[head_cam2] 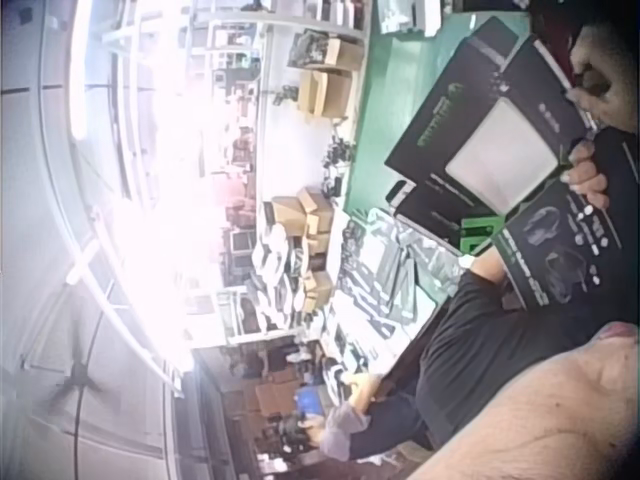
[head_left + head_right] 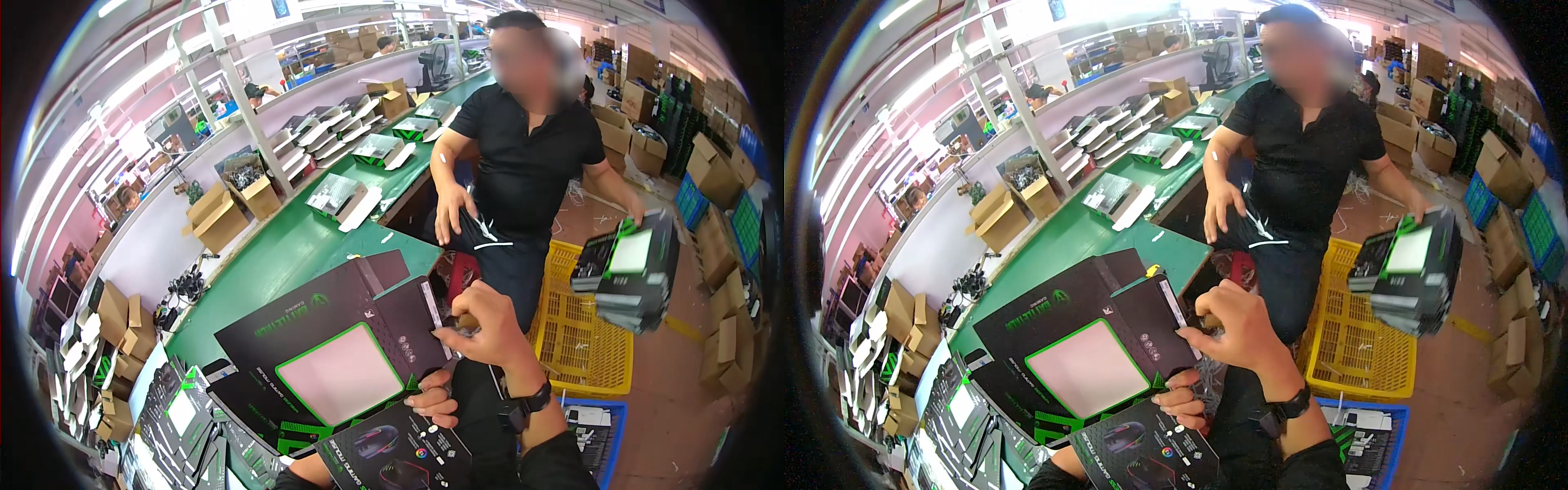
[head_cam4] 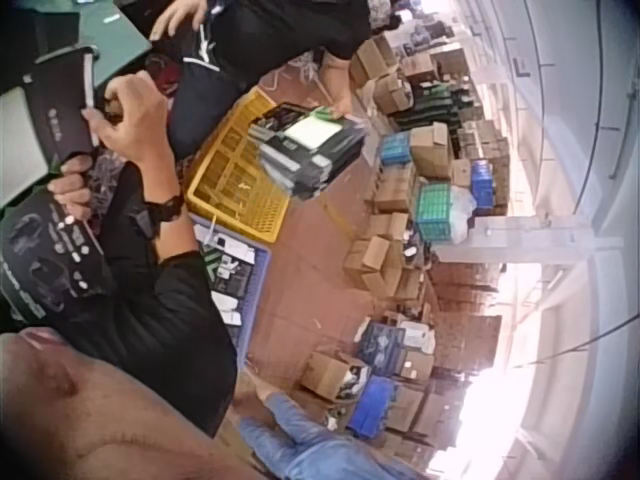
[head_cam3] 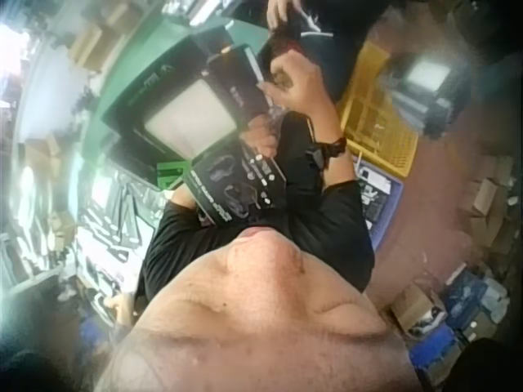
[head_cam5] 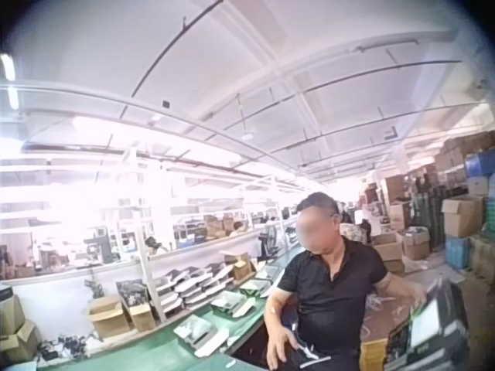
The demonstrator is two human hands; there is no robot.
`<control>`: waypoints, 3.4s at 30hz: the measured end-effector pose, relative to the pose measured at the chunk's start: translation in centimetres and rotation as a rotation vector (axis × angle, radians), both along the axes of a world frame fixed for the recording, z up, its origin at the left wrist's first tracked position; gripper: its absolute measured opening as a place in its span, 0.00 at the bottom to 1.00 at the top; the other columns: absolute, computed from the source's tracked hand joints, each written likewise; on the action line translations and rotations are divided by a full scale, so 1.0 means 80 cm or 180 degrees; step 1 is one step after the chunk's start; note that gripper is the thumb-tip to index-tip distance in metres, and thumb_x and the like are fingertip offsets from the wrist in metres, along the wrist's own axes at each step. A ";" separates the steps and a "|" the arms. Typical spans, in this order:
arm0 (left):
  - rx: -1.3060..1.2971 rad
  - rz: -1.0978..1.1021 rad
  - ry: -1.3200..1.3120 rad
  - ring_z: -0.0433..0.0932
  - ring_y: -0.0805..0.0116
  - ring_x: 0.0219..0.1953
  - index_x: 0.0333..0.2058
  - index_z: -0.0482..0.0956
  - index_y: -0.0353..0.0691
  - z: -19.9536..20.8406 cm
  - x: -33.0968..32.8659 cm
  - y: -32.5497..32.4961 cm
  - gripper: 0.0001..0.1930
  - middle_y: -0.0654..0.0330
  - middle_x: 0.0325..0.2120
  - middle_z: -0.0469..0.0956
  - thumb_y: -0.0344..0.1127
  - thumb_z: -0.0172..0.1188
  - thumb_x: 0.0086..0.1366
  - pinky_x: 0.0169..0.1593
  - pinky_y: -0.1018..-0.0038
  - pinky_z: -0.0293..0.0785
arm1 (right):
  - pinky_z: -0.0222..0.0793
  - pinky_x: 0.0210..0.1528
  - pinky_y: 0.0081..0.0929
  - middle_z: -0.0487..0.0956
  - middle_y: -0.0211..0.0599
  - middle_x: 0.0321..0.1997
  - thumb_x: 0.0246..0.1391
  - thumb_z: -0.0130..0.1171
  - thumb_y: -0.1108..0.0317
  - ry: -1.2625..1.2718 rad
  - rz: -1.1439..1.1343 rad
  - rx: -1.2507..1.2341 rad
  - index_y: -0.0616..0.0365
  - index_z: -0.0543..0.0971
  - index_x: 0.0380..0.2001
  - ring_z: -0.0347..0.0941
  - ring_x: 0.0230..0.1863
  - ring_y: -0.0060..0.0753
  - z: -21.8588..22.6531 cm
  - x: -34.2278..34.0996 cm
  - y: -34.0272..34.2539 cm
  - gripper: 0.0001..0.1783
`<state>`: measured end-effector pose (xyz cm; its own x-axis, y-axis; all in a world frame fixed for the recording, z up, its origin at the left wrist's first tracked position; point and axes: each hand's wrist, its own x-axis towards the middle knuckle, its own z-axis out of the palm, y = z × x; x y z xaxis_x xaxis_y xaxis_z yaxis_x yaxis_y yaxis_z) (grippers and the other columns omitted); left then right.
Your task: Folding cardboard boxes and inserting computer mice and components for final packaging.
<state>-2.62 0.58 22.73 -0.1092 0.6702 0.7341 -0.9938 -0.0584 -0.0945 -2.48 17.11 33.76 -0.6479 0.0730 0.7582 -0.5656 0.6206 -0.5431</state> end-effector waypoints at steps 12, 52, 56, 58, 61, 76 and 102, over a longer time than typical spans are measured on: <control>-0.0443 0.0289 -0.0107 0.66 0.80 0.33 0.42 0.67 0.48 -0.012 0.003 -0.017 0.10 0.77 0.24 0.69 0.46 0.52 0.70 0.48 0.75 0.59 | 0.65 0.23 0.34 0.71 0.31 0.22 0.41 0.74 0.68 0.0465 -0.0844 0.1364 0.54 0.74 0.23 0.68 0.24 0.37 -0.019 0.008 -0.052 0.15; -0.1979 0.5257 0.6687 0.72 0.54 0.45 0.57 0.68 0.32 0.133 -0.033 0.003 0.35 0.49 0.45 0.72 0.38 0.76 0.56 0.51 0.61 0.69 | 0.73 0.36 0.42 0.72 0.38 0.35 0.56 0.63 0.46 -0.1083 -0.1916 0.0472 0.58 0.73 0.28 0.74 0.38 0.47 -0.071 0.191 -0.011 0.24; -0.1679 0.6783 0.6780 0.60 0.34 0.59 0.67 0.58 0.31 0.148 -0.001 0.005 0.49 0.37 0.57 0.62 0.59 0.69 0.59 0.63 0.42 0.56 | 0.73 0.33 0.41 0.73 0.37 0.31 0.54 0.64 0.47 -0.1460 -0.2651 0.0679 0.58 0.75 0.28 0.74 0.37 0.44 -0.015 0.205 0.005 0.23; -0.1867 0.5131 0.6801 0.59 0.39 0.63 0.70 0.50 0.30 0.138 0.013 -0.004 0.55 0.36 0.61 0.59 0.55 0.72 0.57 0.67 0.48 0.55 | 0.70 0.26 0.36 0.69 0.32 0.27 0.53 0.67 0.50 -0.0630 -0.2570 0.0871 0.55 0.72 0.23 0.73 0.33 0.39 0.000 0.194 0.002 0.22; -0.2256 0.3328 0.5790 0.62 0.53 0.63 0.71 0.45 0.29 0.076 0.003 -0.010 0.55 0.43 0.64 0.58 0.42 0.75 0.56 0.66 0.59 0.60 | 0.66 0.24 0.32 0.67 0.29 0.26 0.48 0.69 0.59 0.0126 -0.1800 0.0850 0.52 0.71 0.21 0.69 0.29 0.36 0.018 0.175 -0.016 0.16; -0.3534 0.3107 0.4238 0.78 0.75 0.35 0.46 0.77 0.32 0.062 -0.026 -0.025 0.11 0.61 0.37 0.80 0.28 0.63 0.67 0.37 0.77 0.78 | 0.71 0.52 0.33 0.78 0.47 0.50 0.59 0.65 0.53 -0.1700 -0.1696 -0.1459 0.63 0.74 0.53 0.76 0.49 0.43 -0.079 0.198 0.034 0.28; -0.4362 0.1053 0.3507 0.82 0.70 0.34 0.46 0.79 0.36 -0.025 -0.028 -0.018 0.10 0.61 0.36 0.82 0.25 0.60 0.66 0.35 0.75 0.78 | 0.69 0.59 0.32 0.79 0.46 0.50 0.55 0.71 0.49 -0.2207 -0.1960 -0.1865 0.67 0.74 0.56 0.76 0.54 0.37 -0.222 0.239 0.034 0.36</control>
